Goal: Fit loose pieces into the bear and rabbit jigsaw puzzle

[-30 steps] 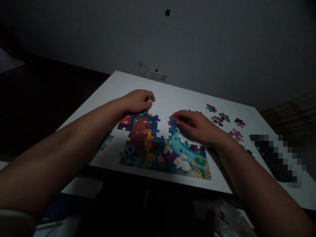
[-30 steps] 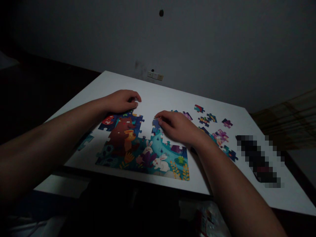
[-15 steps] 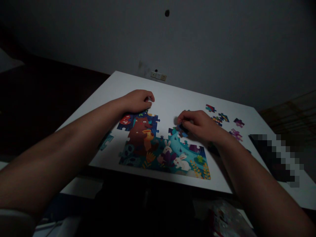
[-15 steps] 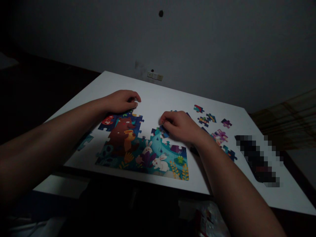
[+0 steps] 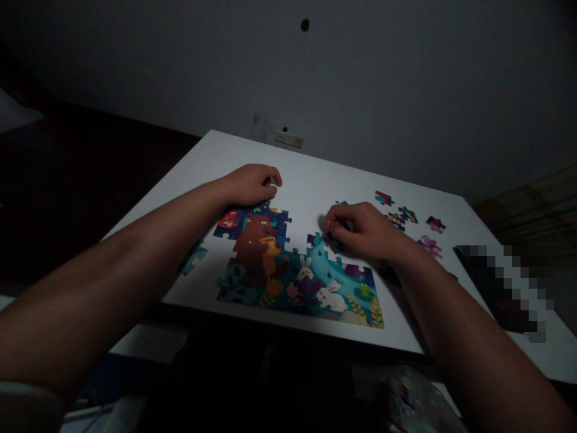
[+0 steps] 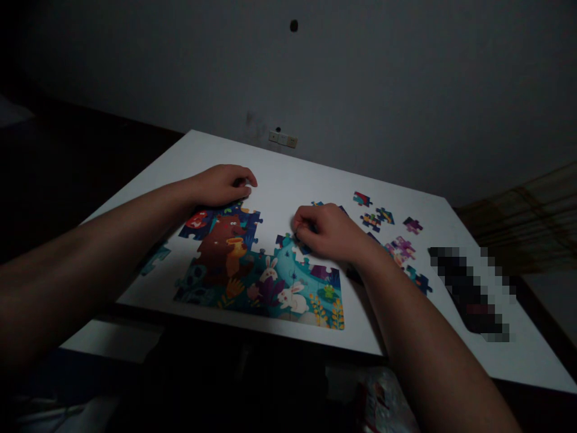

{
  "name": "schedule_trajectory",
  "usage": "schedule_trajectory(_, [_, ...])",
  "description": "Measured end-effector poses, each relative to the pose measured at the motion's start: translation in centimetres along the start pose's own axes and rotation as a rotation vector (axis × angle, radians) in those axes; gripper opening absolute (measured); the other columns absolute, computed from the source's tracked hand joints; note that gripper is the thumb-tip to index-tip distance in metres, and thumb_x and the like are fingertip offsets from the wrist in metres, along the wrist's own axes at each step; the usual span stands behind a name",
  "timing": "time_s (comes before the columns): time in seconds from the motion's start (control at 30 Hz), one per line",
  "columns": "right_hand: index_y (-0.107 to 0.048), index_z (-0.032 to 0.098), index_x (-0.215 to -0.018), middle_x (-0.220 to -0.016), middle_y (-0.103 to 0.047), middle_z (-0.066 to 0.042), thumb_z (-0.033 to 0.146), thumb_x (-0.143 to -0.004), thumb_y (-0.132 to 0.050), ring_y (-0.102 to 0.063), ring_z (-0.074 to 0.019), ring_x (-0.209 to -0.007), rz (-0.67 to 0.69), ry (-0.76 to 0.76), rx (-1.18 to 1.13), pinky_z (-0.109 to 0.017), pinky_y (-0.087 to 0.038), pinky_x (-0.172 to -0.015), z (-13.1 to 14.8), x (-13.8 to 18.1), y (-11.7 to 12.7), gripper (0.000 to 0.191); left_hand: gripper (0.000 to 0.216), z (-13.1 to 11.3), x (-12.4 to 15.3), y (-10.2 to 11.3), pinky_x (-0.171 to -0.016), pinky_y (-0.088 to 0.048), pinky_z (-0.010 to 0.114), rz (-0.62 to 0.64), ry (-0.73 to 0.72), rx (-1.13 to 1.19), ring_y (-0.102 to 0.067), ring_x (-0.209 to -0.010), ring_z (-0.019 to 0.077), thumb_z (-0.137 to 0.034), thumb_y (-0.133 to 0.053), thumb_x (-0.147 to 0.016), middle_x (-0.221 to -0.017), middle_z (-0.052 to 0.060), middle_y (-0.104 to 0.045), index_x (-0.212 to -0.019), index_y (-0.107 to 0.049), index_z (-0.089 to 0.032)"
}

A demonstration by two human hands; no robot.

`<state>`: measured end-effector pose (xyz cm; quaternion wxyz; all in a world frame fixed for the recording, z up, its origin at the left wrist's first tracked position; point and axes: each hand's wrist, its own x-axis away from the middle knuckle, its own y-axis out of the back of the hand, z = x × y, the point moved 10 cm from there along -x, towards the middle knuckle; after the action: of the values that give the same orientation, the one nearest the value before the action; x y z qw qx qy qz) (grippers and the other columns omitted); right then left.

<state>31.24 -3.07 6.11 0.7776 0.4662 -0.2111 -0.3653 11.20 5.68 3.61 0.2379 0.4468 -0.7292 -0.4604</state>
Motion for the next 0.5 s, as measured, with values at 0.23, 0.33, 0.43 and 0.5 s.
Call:
schedule_trajectory(0.23, [-0.067, 0.023, -0.086, -0.077, -0.068, -0.001, 0.032, -0.093, -0.058, -0.056, -0.0175, -0.068, -0.004, 0.017, 0.025, -0.036, -0.039, -0.068, 0.12, 0.04, 0.10, 0.014, 0.042, 0.02, -0.01, 0.04, -0.081, -0.047, 0.039, -0.010, -0.012, 0.010, -0.065, -0.086, 0.0225, -0.039, -0.058, -0.087, -0.093, 0.008, -0.073, -0.121, -0.074, -0.021])
schedule_trajectory(0.33, [-0.066, 0.023, -0.085, -0.076, -0.068, -0.002, 0.033, -0.093, -0.058, -0.056, -0.0175, -0.067, -0.001, 0.019, 0.025, -0.036, -0.038, -0.066, 0.22, 0.05, 0.10, 0.015, 0.042, 0.04, -0.01, 0.04, -0.080, -0.047, 0.038, -0.011, -0.014, 0.008, -0.065, -0.085, 0.0223, -0.039, -0.058, -0.087, -0.093, 0.008, -0.072, -0.121, -0.074, -0.021])
schedule_trajectory(0.43, [-0.065, 0.023, -0.085, -0.076, -0.068, -0.002, 0.033, -0.093, -0.059, -0.055, -0.0173, -0.067, 0.002, 0.015, 0.024, -0.035, -0.038, -0.066, 0.22, 0.06, 0.05, 0.015, 0.041, 0.09, -0.03, 0.07, -0.080, -0.047, 0.037, -0.016, -0.011, 0.003, -0.065, -0.087, 0.0222, -0.039, -0.059, -0.086, -0.092, 0.007, -0.072, -0.120, -0.074, -0.021])
schedule_trajectory(0.5, [-0.065, 0.023, -0.085, -0.076, -0.068, -0.002, 0.033, -0.094, -0.058, -0.054, -0.0170, -0.067, 0.006, 0.008, 0.025, -0.035, -0.038, -0.066, 0.16, 0.07, -0.04, 0.015, 0.041, 0.06, -0.06, 0.05, -0.080, -0.046, 0.037, -0.015, -0.012, -0.003, -0.065, -0.087, 0.0223, -0.039, -0.059, -0.086, -0.091, 0.007, -0.072, -0.120, -0.074, -0.021])
